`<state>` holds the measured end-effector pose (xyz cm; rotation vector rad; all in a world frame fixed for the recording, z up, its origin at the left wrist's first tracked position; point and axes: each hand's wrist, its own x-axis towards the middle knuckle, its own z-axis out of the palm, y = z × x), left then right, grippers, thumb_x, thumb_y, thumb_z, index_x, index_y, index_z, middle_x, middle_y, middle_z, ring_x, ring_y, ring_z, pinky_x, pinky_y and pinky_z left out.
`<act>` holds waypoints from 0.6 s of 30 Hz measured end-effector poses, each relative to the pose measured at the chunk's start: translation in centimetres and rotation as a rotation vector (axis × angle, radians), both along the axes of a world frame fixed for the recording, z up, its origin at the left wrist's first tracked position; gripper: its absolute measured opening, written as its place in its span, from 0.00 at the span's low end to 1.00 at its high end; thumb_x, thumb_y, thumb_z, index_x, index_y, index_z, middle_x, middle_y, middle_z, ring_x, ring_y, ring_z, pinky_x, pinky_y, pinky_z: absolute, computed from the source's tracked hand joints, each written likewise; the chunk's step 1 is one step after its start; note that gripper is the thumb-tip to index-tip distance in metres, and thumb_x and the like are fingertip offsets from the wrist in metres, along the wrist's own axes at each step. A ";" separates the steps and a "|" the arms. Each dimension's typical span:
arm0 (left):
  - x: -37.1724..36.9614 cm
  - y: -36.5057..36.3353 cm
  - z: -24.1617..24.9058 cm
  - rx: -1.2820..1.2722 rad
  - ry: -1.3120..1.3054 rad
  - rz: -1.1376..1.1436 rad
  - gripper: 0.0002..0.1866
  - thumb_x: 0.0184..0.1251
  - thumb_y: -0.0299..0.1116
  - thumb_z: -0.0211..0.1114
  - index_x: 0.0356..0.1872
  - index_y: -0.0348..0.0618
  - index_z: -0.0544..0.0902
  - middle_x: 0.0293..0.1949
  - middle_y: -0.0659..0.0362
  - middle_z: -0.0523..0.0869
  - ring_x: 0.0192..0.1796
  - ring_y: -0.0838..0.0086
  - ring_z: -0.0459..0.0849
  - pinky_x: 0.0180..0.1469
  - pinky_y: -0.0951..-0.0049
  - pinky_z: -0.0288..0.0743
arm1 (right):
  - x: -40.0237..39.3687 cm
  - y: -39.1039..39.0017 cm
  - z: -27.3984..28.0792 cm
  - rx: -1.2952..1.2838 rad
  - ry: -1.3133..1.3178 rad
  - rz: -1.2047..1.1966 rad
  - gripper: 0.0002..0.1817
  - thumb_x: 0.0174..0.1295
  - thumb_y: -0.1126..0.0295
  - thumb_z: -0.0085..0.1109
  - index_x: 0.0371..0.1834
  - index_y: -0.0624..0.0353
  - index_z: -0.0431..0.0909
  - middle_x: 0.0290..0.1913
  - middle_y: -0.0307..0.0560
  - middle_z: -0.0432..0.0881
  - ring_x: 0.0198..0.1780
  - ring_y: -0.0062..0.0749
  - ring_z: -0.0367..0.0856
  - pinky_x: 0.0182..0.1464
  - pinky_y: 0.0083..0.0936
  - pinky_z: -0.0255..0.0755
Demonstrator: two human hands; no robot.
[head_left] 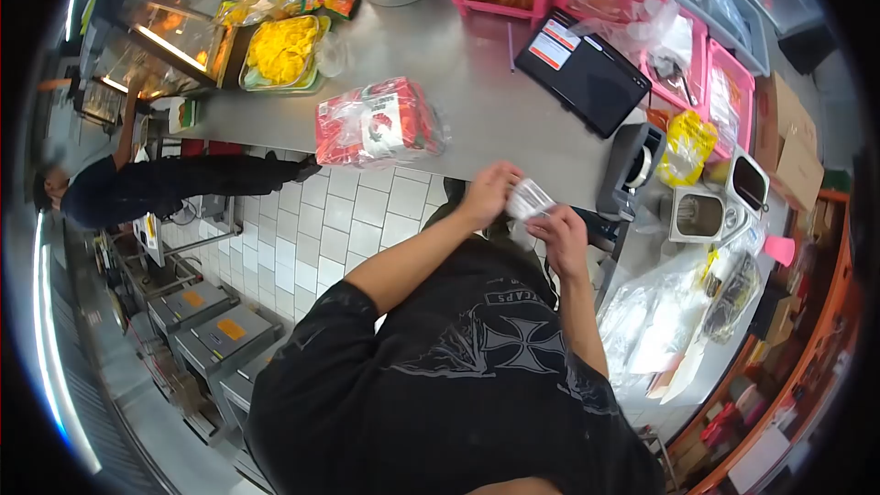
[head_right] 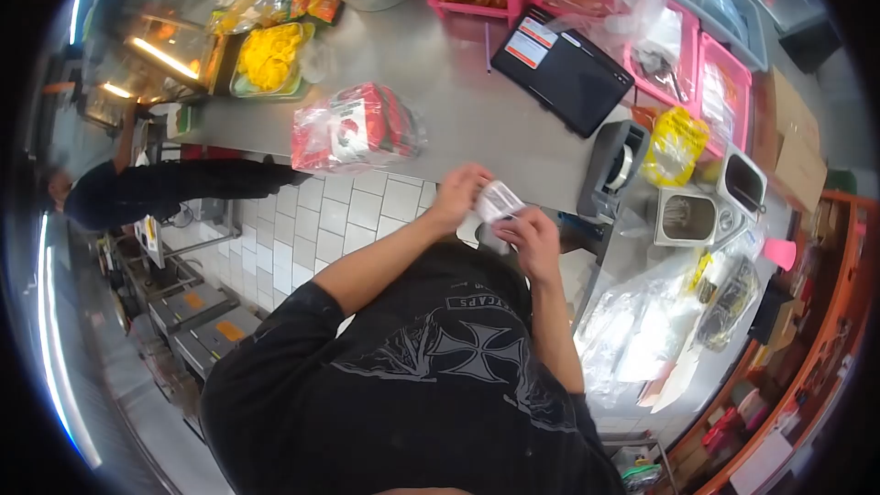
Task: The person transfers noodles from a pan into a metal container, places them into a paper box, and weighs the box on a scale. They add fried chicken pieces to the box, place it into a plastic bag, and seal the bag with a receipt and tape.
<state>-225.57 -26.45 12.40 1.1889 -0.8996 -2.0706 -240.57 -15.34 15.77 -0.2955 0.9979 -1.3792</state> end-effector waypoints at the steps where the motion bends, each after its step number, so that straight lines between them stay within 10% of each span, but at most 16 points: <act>1: 2.5 -1.0 1.7 -0.163 -0.076 0.079 0.18 0.80 0.44 0.46 0.42 0.42 0.79 0.31 0.63 0.80 0.26 0.85 0.74 0.26 0.83 0.69 | 1.1 -2.4 1.0 -0.023 -0.052 0.098 0.07 0.68 0.70 0.54 0.35 0.63 0.71 0.47 0.48 0.76 0.43 0.41 0.86 0.45 0.33 0.83; 7: 11.6 -8.2 19.9 -0.603 -0.320 0.103 0.16 0.80 0.37 0.46 0.38 0.38 0.79 0.29 0.60 0.85 0.16 0.89 0.69 0.18 0.85 0.60 | 7.5 -12.5 7.0 -0.380 0.067 0.329 0.09 0.72 0.69 0.52 0.38 0.65 0.74 0.35 0.46 0.81 0.40 0.30 0.83 0.46 0.25 0.78; 9: 12.7 -13.6 18.4 -0.717 -0.571 0.051 0.14 0.77 0.35 0.51 0.40 0.36 0.81 0.31 0.55 0.87 0.18 0.82 0.75 0.23 0.78 0.69 | 9.6 -14.2 6.2 -0.383 0.140 0.363 0.09 0.72 0.68 0.52 0.38 0.64 0.75 0.33 0.43 0.81 0.37 0.25 0.81 0.45 0.23 0.75; 11: 14.5 -17.8 13.9 -1.483 -0.836 -0.205 0.14 0.72 0.36 0.55 0.47 0.39 0.83 0.32 0.51 0.87 0.26 0.73 0.81 0.33 0.70 0.75 | 11.8 -15.0 1.8 -0.181 0.232 0.396 0.09 0.71 0.68 0.53 0.37 0.62 0.76 0.32 0.40 0.81 0.35 0.21 0.79 0.41 0.20 0.73; 14: 15.3 -18.5 13.0 -0.762 -0.860 -0.408 0.18 0.72 0.34 0.56 0.59 0.43 0.79 0.40 0.52 0.88 0.35 0.71 0.85 0.38 0.71 0.78 | 13.9 -15.5 -1.4 -0.156 0.318 0.377 0.11 0.70 0.66 0.56 0.33 0.61 0.77 0.28 0.38 0.80 0.31 0.20 0.76 0.37 0.20 0.71; 18: 15.6 -20.9 14.3 -0.796 -0.953 -0.631 0.21 0.70 0.35 0.58 0.63 0.43 0.76 0.42 0.47 0.87 0.41 0.63 0.86 0.45 0.67 0.78 | 13.8 -16.5 -2.2 0.007 0.748 0.417 0.16 0.64 0.61 0.64 0.24 0.61 0.76 0.21 0.40 0.77 0.25 0.21 0.71 0.30 0.24 0.68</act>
